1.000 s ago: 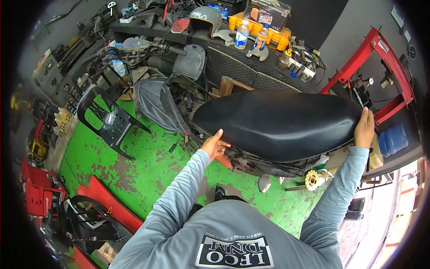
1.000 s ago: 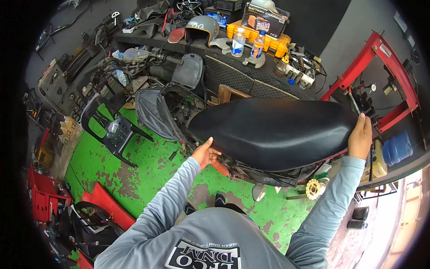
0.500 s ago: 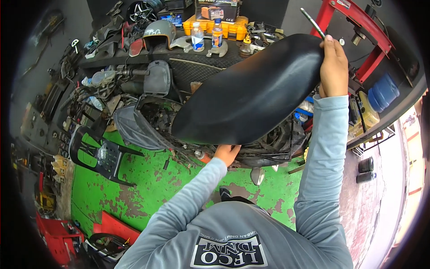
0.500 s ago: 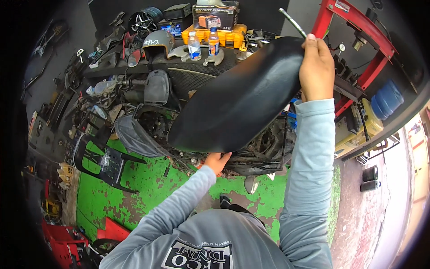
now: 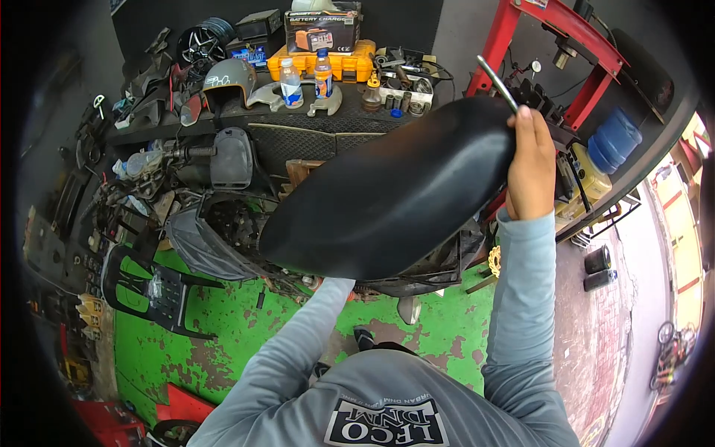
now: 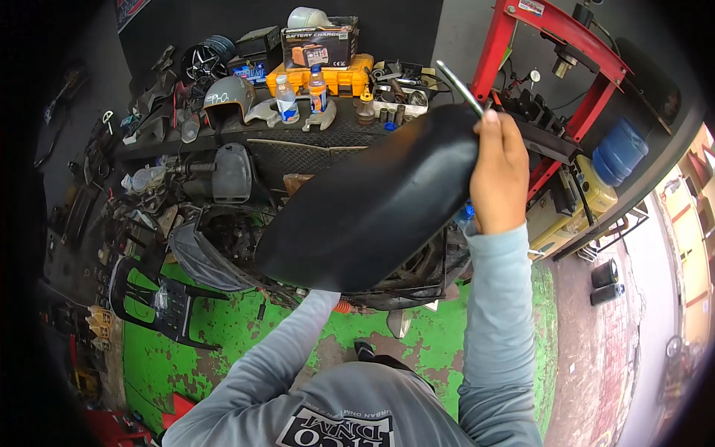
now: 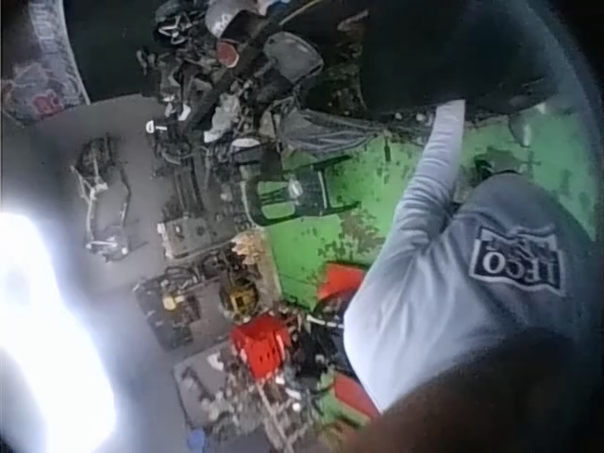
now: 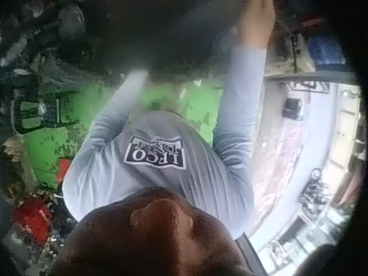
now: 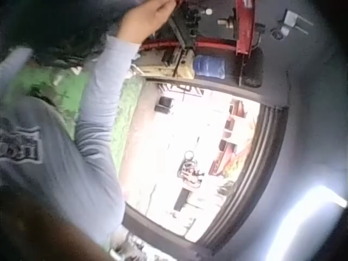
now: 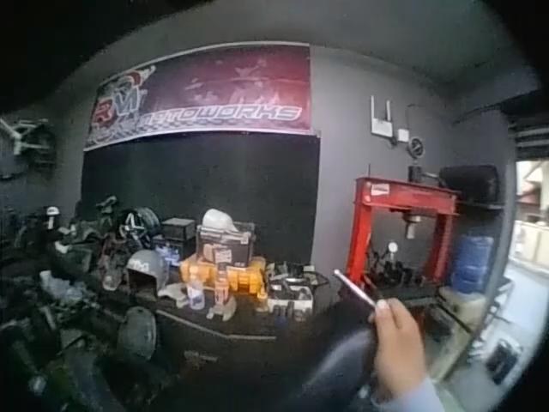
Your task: The recorder is removing the seat and plastic panels from a motorcycle to access internal components.
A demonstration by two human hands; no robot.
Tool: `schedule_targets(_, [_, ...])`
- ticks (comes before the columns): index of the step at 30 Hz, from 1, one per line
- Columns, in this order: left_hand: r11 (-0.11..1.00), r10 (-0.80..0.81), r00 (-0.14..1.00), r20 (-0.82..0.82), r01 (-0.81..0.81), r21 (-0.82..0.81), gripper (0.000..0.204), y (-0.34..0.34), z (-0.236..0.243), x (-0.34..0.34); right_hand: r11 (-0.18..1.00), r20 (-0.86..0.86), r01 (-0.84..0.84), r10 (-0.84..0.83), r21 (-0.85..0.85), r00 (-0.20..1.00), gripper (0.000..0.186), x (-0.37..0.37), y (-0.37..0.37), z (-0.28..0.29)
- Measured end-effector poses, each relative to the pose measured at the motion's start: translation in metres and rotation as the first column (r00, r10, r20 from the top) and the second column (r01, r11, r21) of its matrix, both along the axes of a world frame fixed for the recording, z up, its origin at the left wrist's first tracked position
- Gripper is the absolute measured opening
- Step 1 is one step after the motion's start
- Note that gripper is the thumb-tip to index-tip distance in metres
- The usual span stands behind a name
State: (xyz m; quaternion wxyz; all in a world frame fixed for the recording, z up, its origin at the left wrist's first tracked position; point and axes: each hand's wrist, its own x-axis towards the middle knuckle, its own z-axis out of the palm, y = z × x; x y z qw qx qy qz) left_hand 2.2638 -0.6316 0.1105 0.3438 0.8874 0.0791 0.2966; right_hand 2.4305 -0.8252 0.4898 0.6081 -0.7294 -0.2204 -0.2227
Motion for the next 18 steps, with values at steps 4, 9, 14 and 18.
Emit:
schedule_targets(4, [0.998, 0.056, 0.998, 0.019, -0.056, 0.028, 0.038, -0.011, -0.015, -0.049, 0.992, -0.049, 0.017, -0.011, 0.127, 0.999, 0.037, 0.003, -0.029, -0.036])
schedule_targets(9, [0.927, 0.086, 0.994, 0.068, -0.055, -0.370, 0.020, -0.041, 0.003, -0.146, 0.944, -0.203, 0.083, -0.017, 0.320, 0.979, 0.035, 0.024, -0.078, -0.105])
schedule_targets(14, [0.711, 0.365, 0.888, -0.280, -0.460, -0.532, 0.023, -0.033, -0.038, -0.225, 0.909, -0.307, 0.192, -0.075, 0.370, 0.949, 0.041, 0.022, -0.096, -0.145])
schedule_targets(18, [0.522, 0.509, 0.792, -0.336, -0.595, -0.611, 0.025, -0.011, -0.036, -0.252, 0.930, -0.331, 0.209, -0.103, 0.304, 0.938, 0.042, 0.011, -0.103, -0.141])
